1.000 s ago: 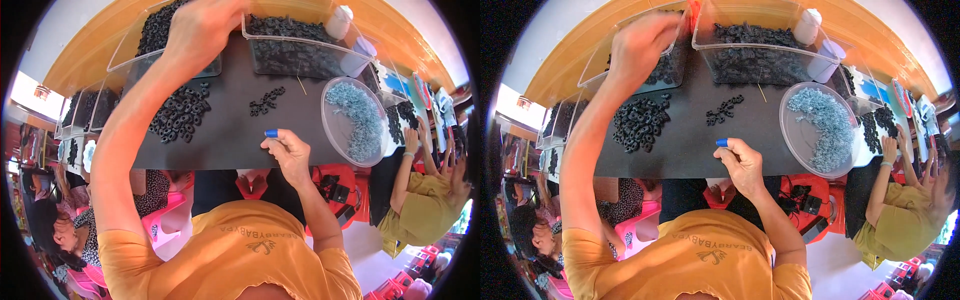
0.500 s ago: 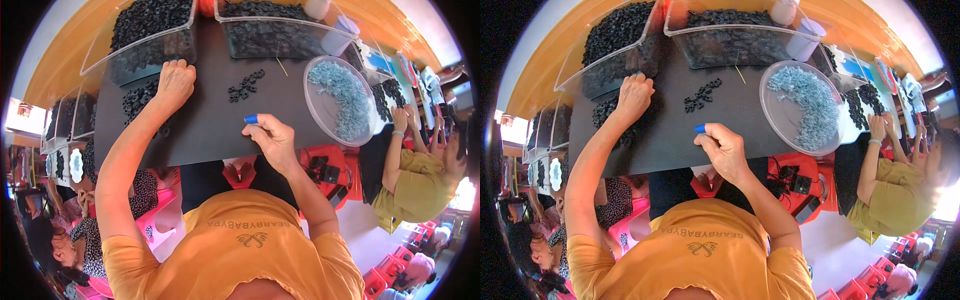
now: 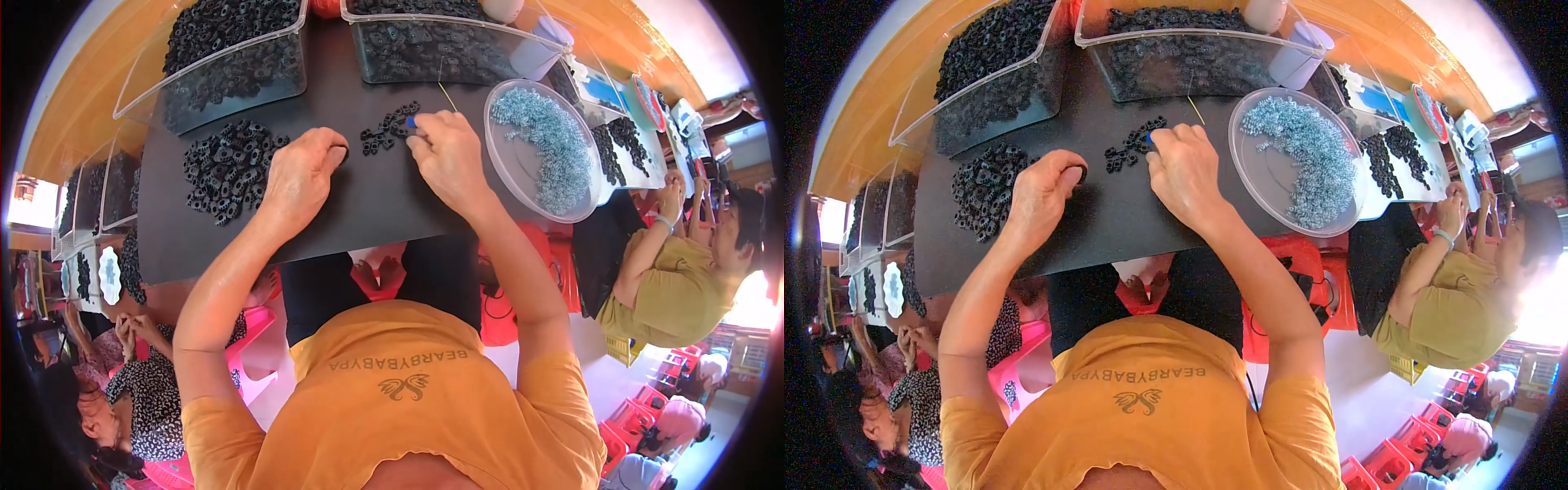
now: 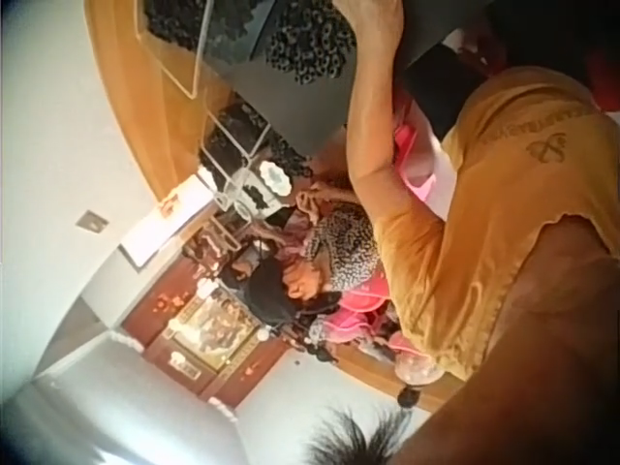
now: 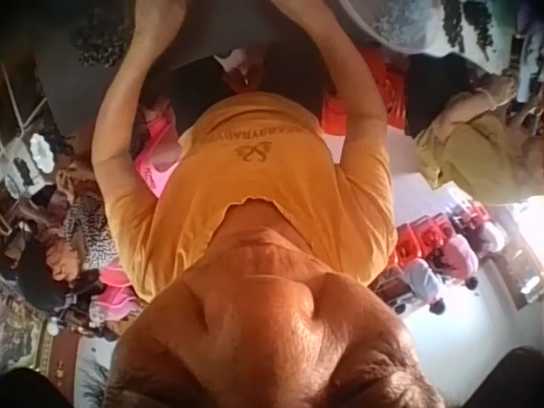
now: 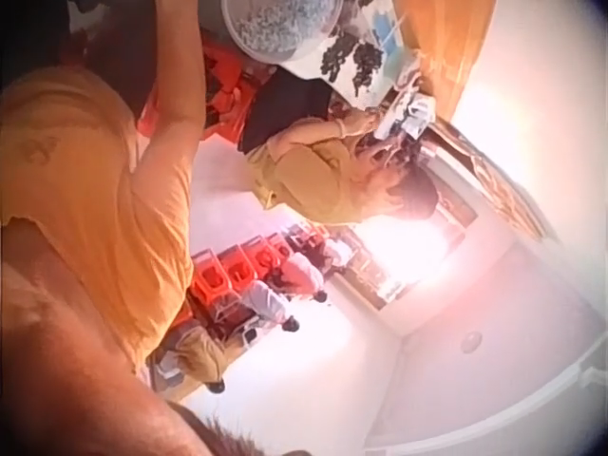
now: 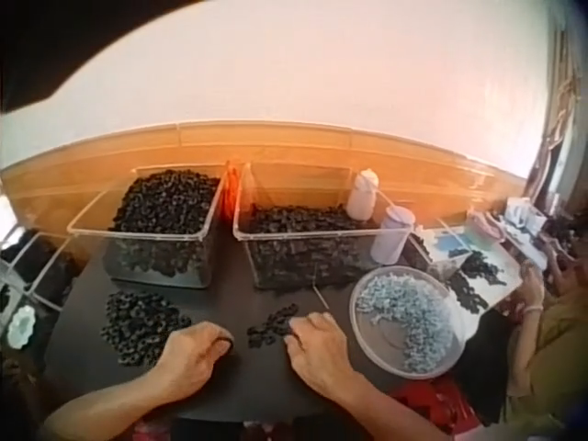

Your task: Manually assembling small black plastic gears by inserting tiny blue pins into them.

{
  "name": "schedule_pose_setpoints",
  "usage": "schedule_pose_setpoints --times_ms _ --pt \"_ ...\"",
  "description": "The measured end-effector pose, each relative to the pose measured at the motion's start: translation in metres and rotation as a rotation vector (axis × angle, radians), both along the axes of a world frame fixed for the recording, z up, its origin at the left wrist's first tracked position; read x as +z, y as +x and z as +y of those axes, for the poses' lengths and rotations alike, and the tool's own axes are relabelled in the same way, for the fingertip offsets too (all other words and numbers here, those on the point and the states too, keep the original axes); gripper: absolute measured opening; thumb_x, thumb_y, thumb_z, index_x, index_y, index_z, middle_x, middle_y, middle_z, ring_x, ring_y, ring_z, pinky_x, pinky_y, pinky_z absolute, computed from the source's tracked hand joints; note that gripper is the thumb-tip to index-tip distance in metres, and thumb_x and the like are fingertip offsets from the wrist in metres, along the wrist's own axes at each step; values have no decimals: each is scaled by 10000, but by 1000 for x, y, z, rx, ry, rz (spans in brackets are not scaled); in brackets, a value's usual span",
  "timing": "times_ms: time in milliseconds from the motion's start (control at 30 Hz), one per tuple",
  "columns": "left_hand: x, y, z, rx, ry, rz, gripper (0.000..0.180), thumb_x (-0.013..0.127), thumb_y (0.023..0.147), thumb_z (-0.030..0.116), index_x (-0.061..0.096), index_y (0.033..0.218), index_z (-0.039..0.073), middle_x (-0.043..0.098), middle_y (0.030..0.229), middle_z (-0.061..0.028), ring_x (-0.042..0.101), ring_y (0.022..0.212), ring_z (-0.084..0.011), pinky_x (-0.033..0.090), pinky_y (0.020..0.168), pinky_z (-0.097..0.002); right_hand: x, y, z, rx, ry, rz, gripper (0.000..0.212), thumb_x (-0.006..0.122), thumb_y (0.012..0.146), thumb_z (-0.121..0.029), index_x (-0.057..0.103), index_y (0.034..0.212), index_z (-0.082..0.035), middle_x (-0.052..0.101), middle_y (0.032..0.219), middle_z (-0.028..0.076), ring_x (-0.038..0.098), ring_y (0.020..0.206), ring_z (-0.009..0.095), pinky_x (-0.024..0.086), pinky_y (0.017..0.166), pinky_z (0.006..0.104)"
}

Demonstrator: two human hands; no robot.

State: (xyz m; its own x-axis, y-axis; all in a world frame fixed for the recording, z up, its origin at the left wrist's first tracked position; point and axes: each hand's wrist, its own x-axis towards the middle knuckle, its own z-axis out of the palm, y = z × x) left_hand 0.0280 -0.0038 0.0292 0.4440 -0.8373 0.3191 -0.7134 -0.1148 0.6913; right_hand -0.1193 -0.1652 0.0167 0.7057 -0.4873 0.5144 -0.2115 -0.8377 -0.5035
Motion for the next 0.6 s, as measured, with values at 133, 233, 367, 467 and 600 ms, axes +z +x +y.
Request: schedule_pose_setpoints --times_ms 133,233,367,467,600 --pt "-7 -13 4 41 -42 489 126 569 881 102 633 954 21 607 701 -65 567 600 -119 465 584 -262 -10 11 -2 -26 -159 105 161 667 724 -67 651 879 -27 573 867 128 522 863 313 445 743 407" --pt "-9 -13 6 8 -42 645 147 583 892 109 630 988 7 611 771 -21 547 675 -75 457 625 -223 -12 15 -1 11 -182 81 145 663 689 -33 609 819 0 538 858 164 506 856 327 449 705 422" --pt "-10 -15 8 -40 -82 877 165 628 865 100 632 1002 9 625 834 -15 546 723 -68 447 676 -207 -14 16 -2 18 -196 101 131 660 681 -26 578 779 4 534 845 158 504 844 326 447 700 423" --pt "-10 -21 6 -34 -130 923 179 642 843 76 641 1009 8 622 834 -9 542 719 -67 442 686 -205 -13 11 -1 25 -218 81 145 656 701 -22 578 823 -8 559 843 133 505 801 322 439 689 411" --pt "-10 -25 6 -29 -128 901 201 648 834 68 650 1027 10 624 833 -10 542 719 -68 441 686 -203 -9 2 6 38 -187 27 155 654 688 4 550 804 -9 554 790 141 509 755 332 433 676 417"
